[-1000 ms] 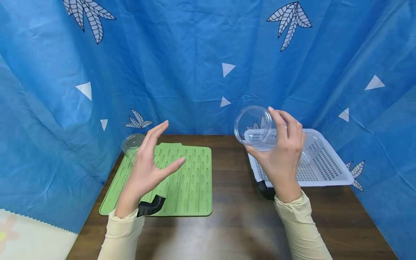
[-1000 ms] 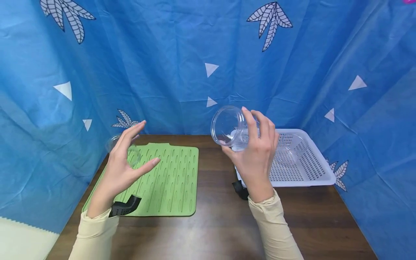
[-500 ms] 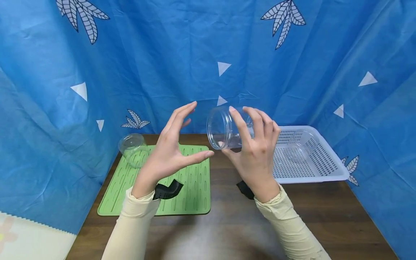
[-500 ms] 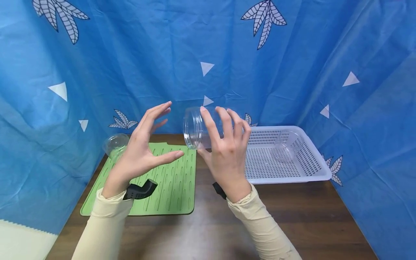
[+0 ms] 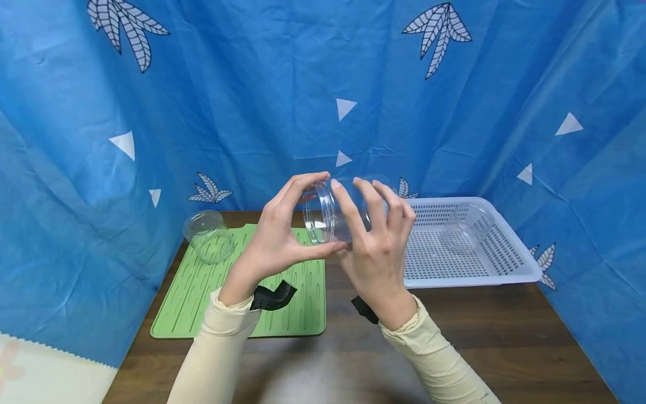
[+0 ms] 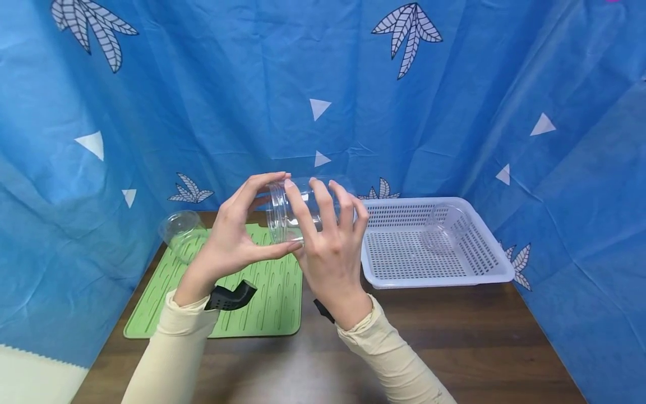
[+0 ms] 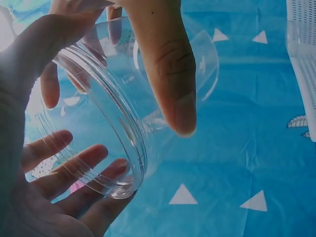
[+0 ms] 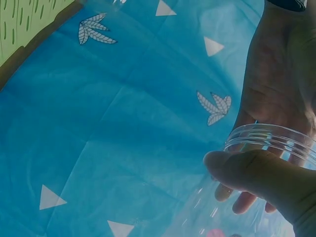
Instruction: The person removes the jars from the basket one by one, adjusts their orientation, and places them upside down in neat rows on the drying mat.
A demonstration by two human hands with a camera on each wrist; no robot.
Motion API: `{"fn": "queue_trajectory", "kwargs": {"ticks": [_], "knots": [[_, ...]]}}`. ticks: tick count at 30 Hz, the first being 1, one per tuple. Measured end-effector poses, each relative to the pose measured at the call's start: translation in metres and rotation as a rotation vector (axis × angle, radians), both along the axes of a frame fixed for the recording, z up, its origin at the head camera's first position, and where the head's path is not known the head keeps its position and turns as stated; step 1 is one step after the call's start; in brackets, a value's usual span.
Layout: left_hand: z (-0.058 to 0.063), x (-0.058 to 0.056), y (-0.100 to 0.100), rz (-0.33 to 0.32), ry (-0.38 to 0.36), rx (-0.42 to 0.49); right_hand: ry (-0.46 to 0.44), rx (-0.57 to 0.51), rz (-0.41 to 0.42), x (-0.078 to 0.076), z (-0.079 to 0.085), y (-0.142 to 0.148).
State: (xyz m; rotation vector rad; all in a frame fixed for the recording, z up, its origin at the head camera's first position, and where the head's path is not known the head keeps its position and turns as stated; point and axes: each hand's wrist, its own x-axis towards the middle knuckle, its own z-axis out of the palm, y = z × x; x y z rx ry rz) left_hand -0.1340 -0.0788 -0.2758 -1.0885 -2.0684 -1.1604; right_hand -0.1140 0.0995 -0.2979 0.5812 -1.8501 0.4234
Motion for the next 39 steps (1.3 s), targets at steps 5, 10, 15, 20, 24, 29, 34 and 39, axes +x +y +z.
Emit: {"fn": "queue_trajectory", "kwargs": {"ticks": [5, 10, 15, 20, 24, 29, 34, 39], "knots": [[0.012, 0.011, 0.0, -0.025, -0.01, 0.029, 0.003, 0.02, -0.024, 0.002, 0.002, -0.003], [0.017, 0.017, -0.001, -0.031, -0.044, 0.035, -0.076, 0.047, 0.008, 0.014, 0.012, 0.003], [0.015, 0.017, -0.008, -0.042, -0.07, 0.065, -0.203, -0.03, 0.218, 0.029, 0.038, 0.024], [0.013, 0.018, -0.018, -0.148, -0.16, 0.144, -0.415, -0.2, 0.458, 0.037, 0.058, 0.049], [0.011, 0.019, -0.022, -0.22, -0.196, 0.18, -0.66, -0.364, 0.713, 0.028, 0.051, 0.063], [0.007, 0.02, -0.022, -0.277, -0.245, 0.199, -0.868, -0.47, 1.015, 0.009, 0.029, 0.065], [0.005, 0.021, -0.021, -0.292, -0.27, 0.203, -0.909, -0.534, 1.102, 0.002, 0.019, 0.061], [0.002, 0.024, -0.026, -0.253, -0.307, 0.177, -0.915, -0.536, 1.088, 0.001, 0.018, 0.059]]}}
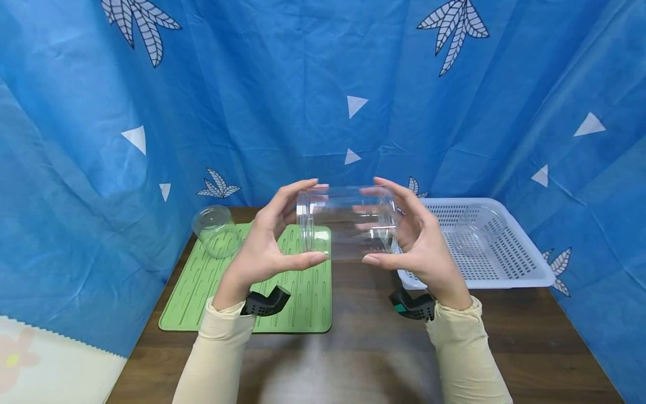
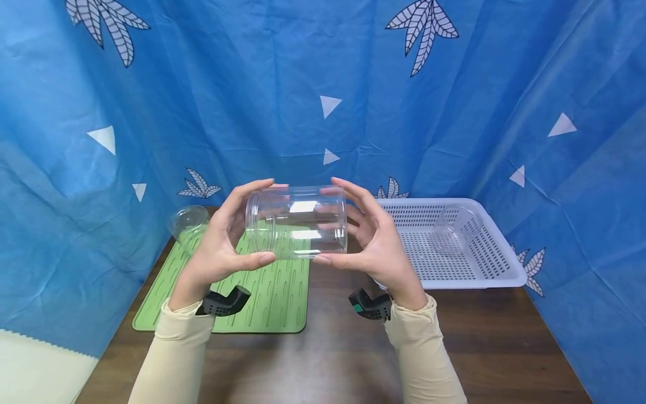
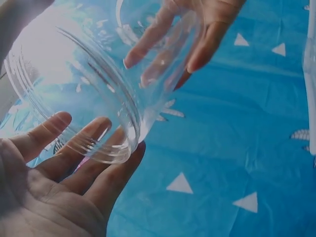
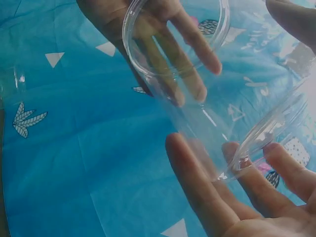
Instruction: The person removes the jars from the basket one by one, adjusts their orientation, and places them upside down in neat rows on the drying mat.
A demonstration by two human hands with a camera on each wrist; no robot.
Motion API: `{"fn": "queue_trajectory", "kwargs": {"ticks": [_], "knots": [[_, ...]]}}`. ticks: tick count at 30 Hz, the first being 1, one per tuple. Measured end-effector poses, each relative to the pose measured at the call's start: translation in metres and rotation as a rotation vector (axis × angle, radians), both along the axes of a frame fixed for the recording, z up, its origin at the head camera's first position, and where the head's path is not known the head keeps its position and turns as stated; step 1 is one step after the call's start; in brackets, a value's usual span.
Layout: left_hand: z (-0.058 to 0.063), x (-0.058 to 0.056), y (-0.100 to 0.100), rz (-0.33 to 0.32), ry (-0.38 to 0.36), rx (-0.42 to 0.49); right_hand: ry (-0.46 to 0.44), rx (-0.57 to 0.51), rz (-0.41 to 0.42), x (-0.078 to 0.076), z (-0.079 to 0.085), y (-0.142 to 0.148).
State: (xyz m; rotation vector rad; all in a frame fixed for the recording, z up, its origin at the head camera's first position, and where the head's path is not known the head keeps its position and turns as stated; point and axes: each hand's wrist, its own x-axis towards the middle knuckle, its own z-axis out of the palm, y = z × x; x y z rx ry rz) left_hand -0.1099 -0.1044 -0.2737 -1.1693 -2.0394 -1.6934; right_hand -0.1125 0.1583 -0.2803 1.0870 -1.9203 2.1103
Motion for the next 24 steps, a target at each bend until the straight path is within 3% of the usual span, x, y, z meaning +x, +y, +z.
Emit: {"fn": "queue_trajectory", "kwargs": {"ticks": [8, 11, 14, 18, 21, 24], "knots": [[-0.021, 0.002, -0.019, 0.115, -0.064, -0.053, -0.036, 0.138, -0.113, -0.012, 0.003, -0.002], [-0.036, 0.002, -0.031, 0.169, -0.097, -0.064, -0.043, 0.223, -0.165, -0.019, 0.006, -0.006], [-0.059, 0.0, -0.049, 0.236, -0.138, -0.081, -0.012, 0.312, -0.219, -0.027, 0.011, -0.015], [-0.092, -0.001, -0.075, 0.396, -0.167, -0.159, 0.045, 0.389, -0.243, -0.04, 0.018, -0.033], [-0.11, 0.004, -0.09, 0.534, -0.17, -0.236, 0.07, 0.441, -0.24, -0.055, 0.019, -0.046], [-0.125, 0.008, -0.105, 0.632, -0.189, -0.274, 0.1, 0.512, -0.249, -0.076, 0.014, -0.057]]}}
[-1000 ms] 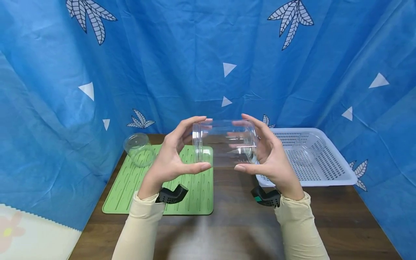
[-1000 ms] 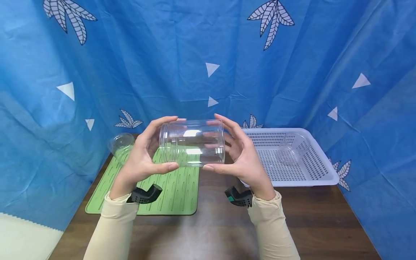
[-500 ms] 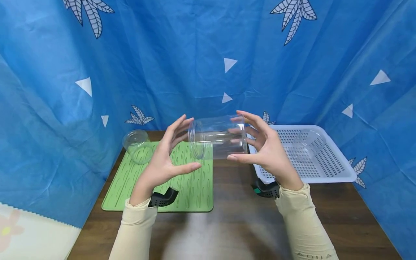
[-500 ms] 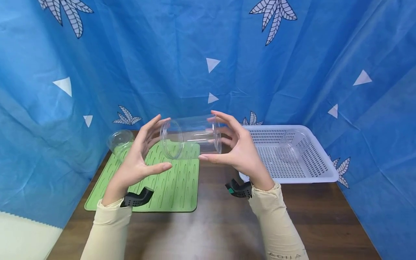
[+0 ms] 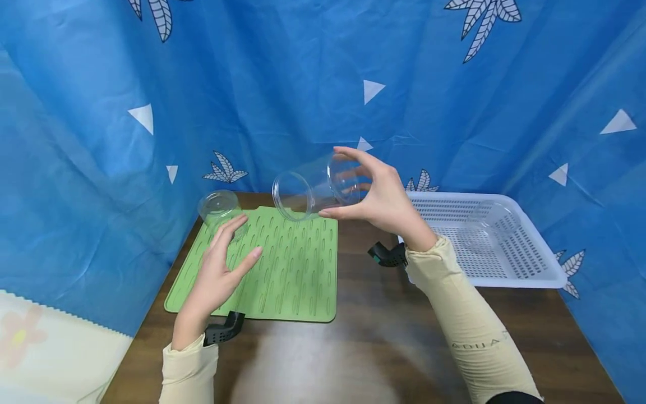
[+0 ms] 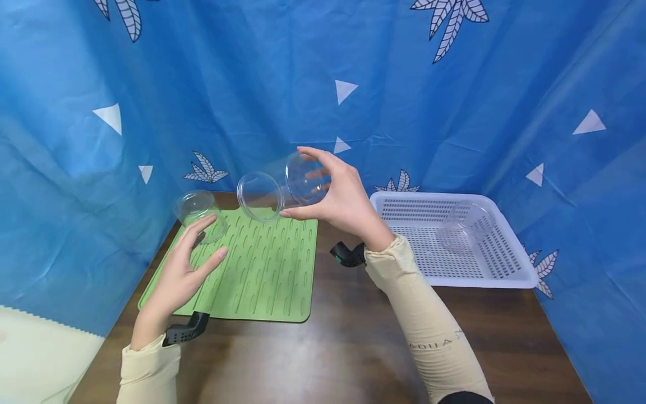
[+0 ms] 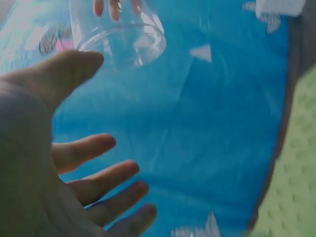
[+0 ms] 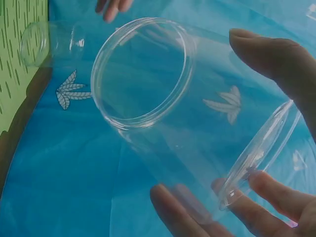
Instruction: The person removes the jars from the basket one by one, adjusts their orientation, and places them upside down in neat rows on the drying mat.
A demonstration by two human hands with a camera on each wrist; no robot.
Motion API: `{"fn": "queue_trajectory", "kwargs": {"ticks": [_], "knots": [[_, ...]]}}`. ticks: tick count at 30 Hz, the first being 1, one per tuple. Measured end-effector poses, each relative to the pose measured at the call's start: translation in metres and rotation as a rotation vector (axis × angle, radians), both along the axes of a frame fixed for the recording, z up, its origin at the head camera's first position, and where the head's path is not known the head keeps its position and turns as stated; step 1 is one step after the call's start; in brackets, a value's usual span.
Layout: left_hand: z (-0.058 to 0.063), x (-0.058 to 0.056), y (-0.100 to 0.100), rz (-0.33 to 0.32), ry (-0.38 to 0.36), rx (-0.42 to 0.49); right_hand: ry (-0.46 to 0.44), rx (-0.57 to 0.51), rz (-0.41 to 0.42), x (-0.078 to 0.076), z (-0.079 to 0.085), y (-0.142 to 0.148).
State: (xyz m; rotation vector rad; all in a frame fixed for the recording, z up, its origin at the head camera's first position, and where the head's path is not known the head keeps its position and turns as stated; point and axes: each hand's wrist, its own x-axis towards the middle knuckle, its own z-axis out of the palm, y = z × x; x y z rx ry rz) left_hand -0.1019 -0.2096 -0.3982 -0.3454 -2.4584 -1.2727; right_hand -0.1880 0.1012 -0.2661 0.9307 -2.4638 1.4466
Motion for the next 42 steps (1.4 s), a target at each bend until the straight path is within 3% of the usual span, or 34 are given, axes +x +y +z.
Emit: {"fn": "queue_trajectory", "kwargs": {"ticks": [4, 7, 13, 19, 25, 30, 42], "knots": [[-0.014, 0.011, -0.022, 0.096, -0.049, -0.041, 0.066, 0.105, 0.006, -0.028, -0.006, -0.021], [-0.025, 0.02, -0.038, 0.132, -0.106, -0.103, 0.091, 0.177, 0.014, -0.042, -0.009, -0.037], [-0.049, 0.035, -0.062, 0.191, -0.218, -0.236, 0.057, 0.271, 0.016, -0.063, -0.025, -0.067], [-0.08, 0.049, -0.077, 0.273, -0.225, -0.352, 0.023, 0.329, -0.016, -0.081, -0.049, -0.091], [-0.112, 0.06, -0.089, 0.325, -0.244, -0.386, -0.005, 0.407, -0.034, -0.098, -0.069, -0.115], [-0.121, 0.065, -0.091, 0.34, -0.257, -0.397, -0.027, 0.444, -0.03, -0.108, -0.083, -0.13], [-0.126, 0.068, -0.09, 0.344, -0.282, -0.437, -0.018, 0.547, -0.011, -0.117, -0.103, -0.166]]}}
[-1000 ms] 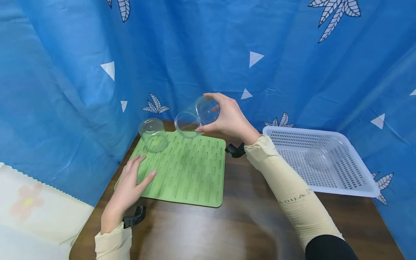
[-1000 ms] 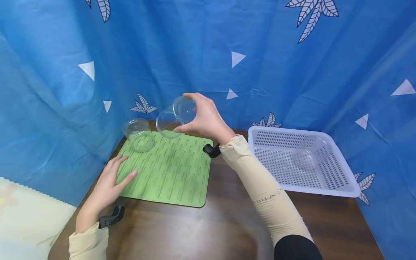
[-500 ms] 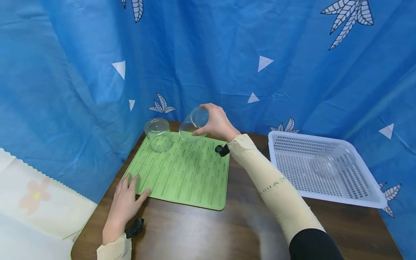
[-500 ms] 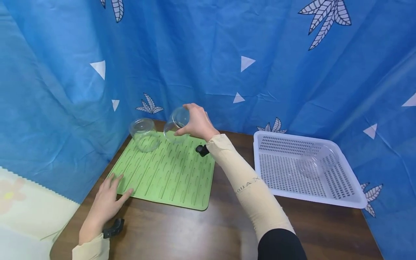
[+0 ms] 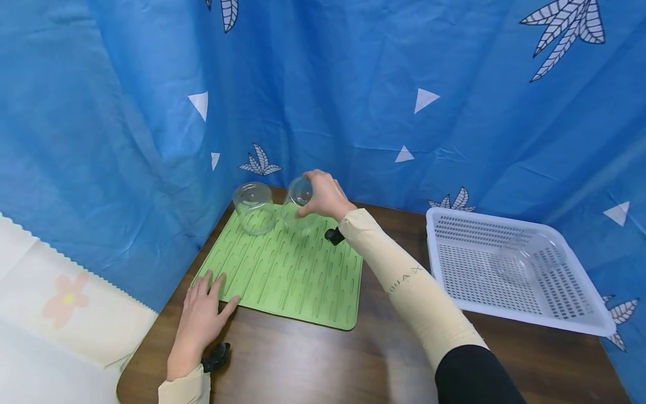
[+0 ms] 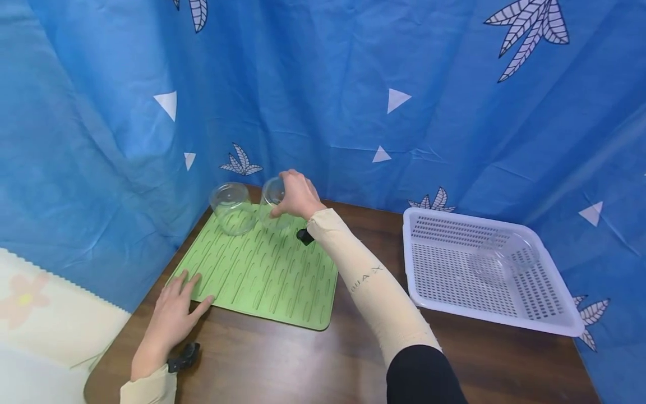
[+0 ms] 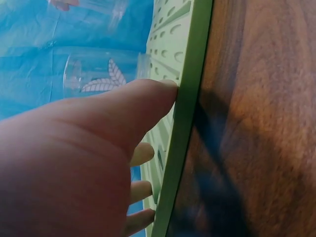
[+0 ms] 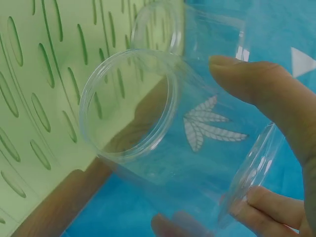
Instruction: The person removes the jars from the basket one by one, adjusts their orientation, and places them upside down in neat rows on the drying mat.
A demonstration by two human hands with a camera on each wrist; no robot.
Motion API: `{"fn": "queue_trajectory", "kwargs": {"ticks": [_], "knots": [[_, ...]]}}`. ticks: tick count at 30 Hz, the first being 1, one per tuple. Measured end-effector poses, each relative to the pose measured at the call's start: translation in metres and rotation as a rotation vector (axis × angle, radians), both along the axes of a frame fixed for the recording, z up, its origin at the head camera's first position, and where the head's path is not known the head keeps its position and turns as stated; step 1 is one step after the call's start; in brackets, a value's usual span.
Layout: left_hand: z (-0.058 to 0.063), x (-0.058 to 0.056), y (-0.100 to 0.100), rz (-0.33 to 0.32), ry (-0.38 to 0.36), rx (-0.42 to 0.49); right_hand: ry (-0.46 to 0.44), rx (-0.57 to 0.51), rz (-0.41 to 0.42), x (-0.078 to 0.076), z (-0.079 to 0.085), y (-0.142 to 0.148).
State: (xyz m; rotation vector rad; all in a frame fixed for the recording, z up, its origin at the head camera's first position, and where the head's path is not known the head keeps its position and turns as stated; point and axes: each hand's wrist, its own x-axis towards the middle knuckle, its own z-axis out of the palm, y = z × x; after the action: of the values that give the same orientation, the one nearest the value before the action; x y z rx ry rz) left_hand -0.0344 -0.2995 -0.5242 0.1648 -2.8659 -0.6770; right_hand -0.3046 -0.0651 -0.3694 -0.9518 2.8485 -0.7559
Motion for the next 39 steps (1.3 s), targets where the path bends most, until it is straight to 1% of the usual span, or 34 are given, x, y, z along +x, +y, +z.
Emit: {"fn": "queue_trajectory", "kwargs": {"ticks": [6, 9, 16, 20, 27, 32, 39], "knots": [[-0.002, 0.0, 0.0, 0.0, -0.01, -0.028, -0.025, 0.04, -0.021, -0.002, -0.01, -0.011], [-0.002, 0.0, 0.0, 0.001, -0.023, -0.027, -0.025, 0.069, -0.029, -0.002, -0.013, -0.016], [-0.002, -0.001, 0.003, -0.005, -0.042, -0.013, -0.059, 0.121, -0.033, -0.005, -0.023, -0.018], [-0.003, 0.0, 0.003, -0.009, -0.057, -0.008, -0.056, 0.164, -0.032, -0.007, -0.028, -0.021], [-0.002, 0.0, 0.002, -0.005, -0.065, 0.005, -0.037, 0.228, -0.018, -0.007, -0.027, -0.032], [-0.004, -0.001, 0.002, -0.012, -0.05, 0.006, -0.026, 0.249, -0.024, -0.007, -0.026, -0.036], [-0.01, -0.001, 0.002, -0.01, -0.018, -0.001, -0.015, 0.266, -0.012, -0.007, -0.025, -0.038]]}}
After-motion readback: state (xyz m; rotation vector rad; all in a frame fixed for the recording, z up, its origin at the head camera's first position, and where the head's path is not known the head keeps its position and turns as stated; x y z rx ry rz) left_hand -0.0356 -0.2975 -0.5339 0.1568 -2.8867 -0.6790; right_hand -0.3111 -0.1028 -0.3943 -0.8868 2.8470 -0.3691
